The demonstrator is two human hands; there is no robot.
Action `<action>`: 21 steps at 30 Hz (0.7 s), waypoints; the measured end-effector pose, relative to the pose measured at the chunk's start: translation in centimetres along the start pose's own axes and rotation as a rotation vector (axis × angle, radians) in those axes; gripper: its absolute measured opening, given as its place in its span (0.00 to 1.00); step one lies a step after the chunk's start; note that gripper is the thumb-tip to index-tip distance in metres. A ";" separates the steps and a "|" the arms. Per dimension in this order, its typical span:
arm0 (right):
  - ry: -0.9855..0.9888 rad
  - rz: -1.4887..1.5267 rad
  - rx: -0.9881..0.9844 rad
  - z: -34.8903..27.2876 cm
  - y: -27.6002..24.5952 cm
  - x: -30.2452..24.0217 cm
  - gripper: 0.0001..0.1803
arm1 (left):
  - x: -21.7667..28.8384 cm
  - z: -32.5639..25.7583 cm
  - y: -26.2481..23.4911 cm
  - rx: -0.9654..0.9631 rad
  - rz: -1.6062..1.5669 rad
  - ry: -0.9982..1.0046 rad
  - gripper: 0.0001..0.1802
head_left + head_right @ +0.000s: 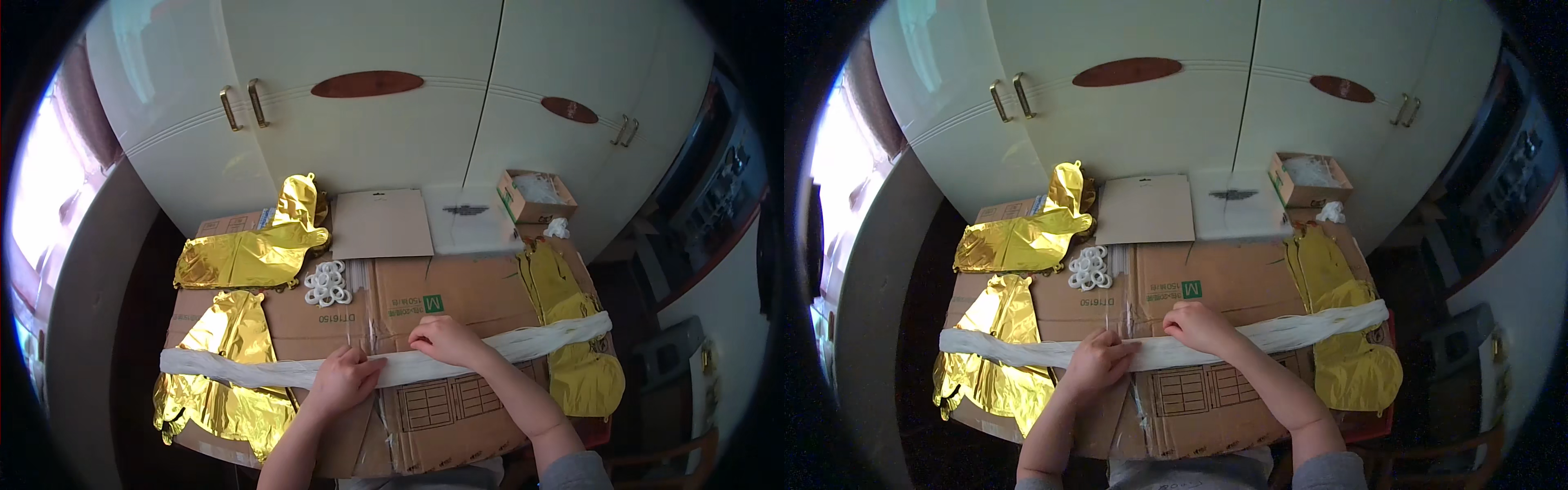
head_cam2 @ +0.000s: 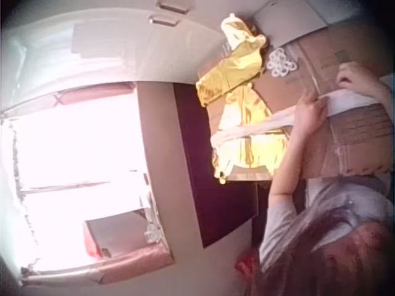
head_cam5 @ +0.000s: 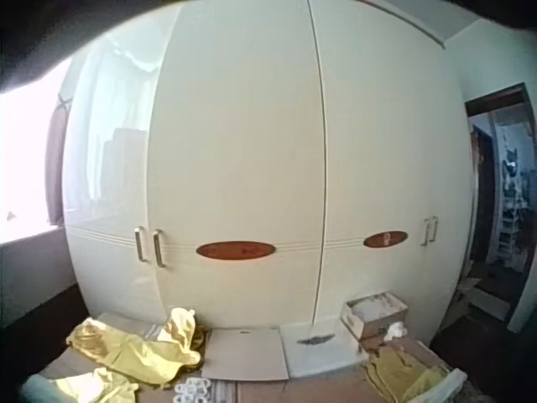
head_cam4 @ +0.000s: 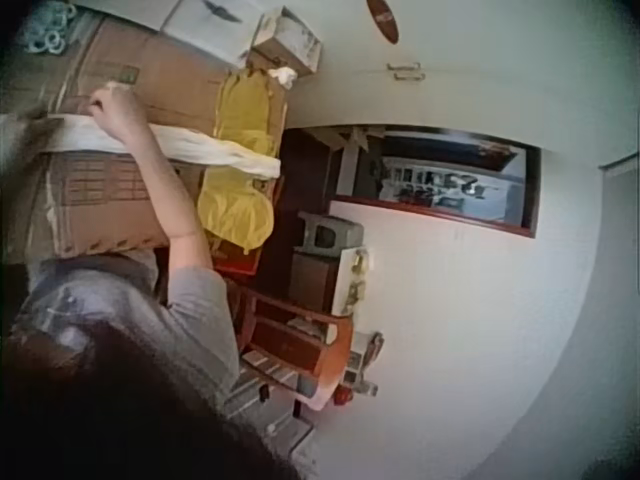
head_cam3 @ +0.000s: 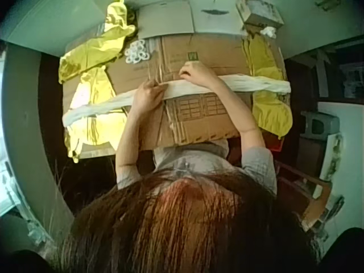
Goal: Folding and arranging gold-colored foil sheets and small plastic rings on a cardboard box surface.
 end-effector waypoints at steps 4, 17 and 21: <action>-0.009 -0.031 -0.031 -0.2 0.2 0.2 0.07 | -0.1 -0.2 0.6 -0.012 -0.005 0.021 0.10; 0.042 -0.023 -0.078 -0.2 0.8 -0.6 0.06 | 0.1 0.1 0.5 0.008 -0.025 -0.002 0.08; 0.032 0.109 -0.046 0.1 0.2 -0.6 0.06 | -0.2 0.0 0.4 0.033 -0.052 -0.011 0.09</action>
Point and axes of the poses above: each hand's wrist, its own z-axis towards the middle knuckle, its own y-axis out of the palm, x = y × z, the point moved 6 cm from there along z, towards the middle knuckle, and after that the axes turned 14 degrees about x, right-handed, at the moved point
